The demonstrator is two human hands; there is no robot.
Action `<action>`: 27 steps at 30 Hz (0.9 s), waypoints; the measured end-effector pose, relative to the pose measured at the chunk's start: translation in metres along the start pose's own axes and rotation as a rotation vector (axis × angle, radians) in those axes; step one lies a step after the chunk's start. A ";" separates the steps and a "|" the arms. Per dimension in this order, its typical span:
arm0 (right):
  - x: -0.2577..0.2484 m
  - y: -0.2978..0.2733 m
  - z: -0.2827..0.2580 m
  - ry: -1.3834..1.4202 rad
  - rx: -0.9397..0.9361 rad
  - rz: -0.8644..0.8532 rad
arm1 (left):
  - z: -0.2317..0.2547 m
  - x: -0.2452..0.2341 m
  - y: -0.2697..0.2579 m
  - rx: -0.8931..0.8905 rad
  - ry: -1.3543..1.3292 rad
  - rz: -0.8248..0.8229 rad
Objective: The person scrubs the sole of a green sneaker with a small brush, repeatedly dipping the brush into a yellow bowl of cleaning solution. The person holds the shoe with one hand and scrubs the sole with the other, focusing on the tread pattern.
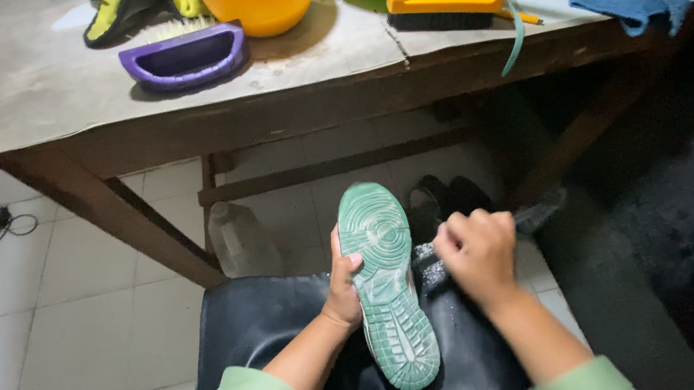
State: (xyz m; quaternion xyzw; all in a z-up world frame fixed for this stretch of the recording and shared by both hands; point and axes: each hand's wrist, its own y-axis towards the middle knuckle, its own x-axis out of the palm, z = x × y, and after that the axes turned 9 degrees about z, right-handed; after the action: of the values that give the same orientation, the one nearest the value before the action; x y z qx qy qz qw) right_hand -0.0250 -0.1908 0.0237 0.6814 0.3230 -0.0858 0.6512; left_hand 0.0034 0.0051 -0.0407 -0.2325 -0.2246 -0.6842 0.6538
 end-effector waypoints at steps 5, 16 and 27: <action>-0.001 -0.001 -0.023 0.244 -0.066 -0.040 | -0.014 -0.008 0.005 -0.031 -0.018 0.009; -0.044 0.084 -0.053 0.246 0.039 -0.674 | 0.050 0.028 0.019 -0.564 -0.301 0.372; -0.030 0.293 -0.070 0.185 -0.440 -0.252 | 0.121 0.046 0.029 -0.554 -0.507 0.522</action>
State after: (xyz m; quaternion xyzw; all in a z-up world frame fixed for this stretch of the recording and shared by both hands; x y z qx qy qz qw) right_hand 0.0917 -0.1178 0.2933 0.4828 0.4742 -0.0313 0.7355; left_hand 0.0333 0.0414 0.0828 -0.6074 -0.1199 -0.4523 0.6419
